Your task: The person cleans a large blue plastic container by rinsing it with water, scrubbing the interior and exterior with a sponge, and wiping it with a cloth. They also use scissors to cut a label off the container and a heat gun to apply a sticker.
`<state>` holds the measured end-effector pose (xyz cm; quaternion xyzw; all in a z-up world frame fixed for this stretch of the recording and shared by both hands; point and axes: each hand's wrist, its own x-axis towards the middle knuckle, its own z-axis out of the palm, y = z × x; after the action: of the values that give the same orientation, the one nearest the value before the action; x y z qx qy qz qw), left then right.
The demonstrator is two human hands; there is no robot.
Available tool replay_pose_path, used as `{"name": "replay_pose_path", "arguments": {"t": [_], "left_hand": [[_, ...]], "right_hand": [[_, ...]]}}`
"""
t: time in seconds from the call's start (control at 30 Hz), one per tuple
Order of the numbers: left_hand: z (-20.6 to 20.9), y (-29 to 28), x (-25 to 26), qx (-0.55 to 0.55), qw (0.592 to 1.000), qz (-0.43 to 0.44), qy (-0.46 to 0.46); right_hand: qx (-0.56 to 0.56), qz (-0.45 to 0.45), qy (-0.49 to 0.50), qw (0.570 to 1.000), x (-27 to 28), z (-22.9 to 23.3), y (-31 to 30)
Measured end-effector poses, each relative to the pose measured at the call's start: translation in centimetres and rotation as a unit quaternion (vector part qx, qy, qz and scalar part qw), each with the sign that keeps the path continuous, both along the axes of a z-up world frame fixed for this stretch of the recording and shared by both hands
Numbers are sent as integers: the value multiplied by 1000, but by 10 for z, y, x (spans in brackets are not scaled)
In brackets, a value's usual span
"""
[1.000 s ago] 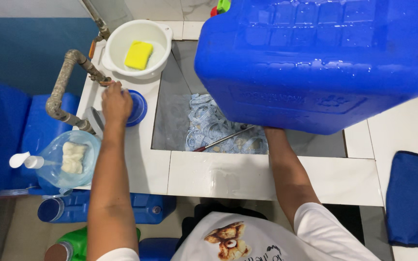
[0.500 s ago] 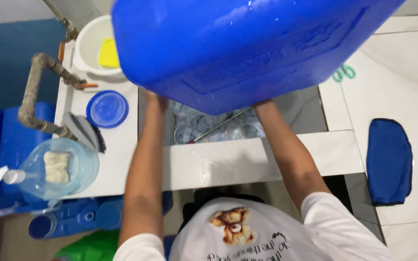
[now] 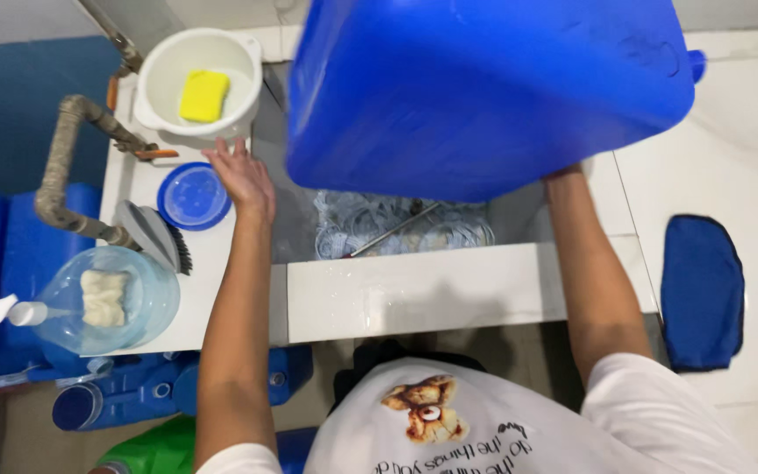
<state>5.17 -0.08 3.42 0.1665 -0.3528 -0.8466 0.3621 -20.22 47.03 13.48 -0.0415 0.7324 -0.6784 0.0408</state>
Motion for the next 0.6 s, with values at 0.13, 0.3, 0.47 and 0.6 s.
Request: {"name": "replay_pose_path", "arguments": {"t": [0.13, 0.3, 0.47, 0.6], "left_hand": [[11, -9, 19, -65, 995, 66, -34], [18, 9, 40, -422, 845, 188, -271], [18, -23, 76, -623, 598, 202, -463], [-7, -52, 91, -602, 578, 110, -540]], "right_hand": [[171, -113, 98, 974, -17, -3, 32], [353, -113, 400, 838, -6, -28, -6], [412, -59, 451, 790, -1, -53, -32], [488, -30, 398, 776, 24, -61, -15]]}}
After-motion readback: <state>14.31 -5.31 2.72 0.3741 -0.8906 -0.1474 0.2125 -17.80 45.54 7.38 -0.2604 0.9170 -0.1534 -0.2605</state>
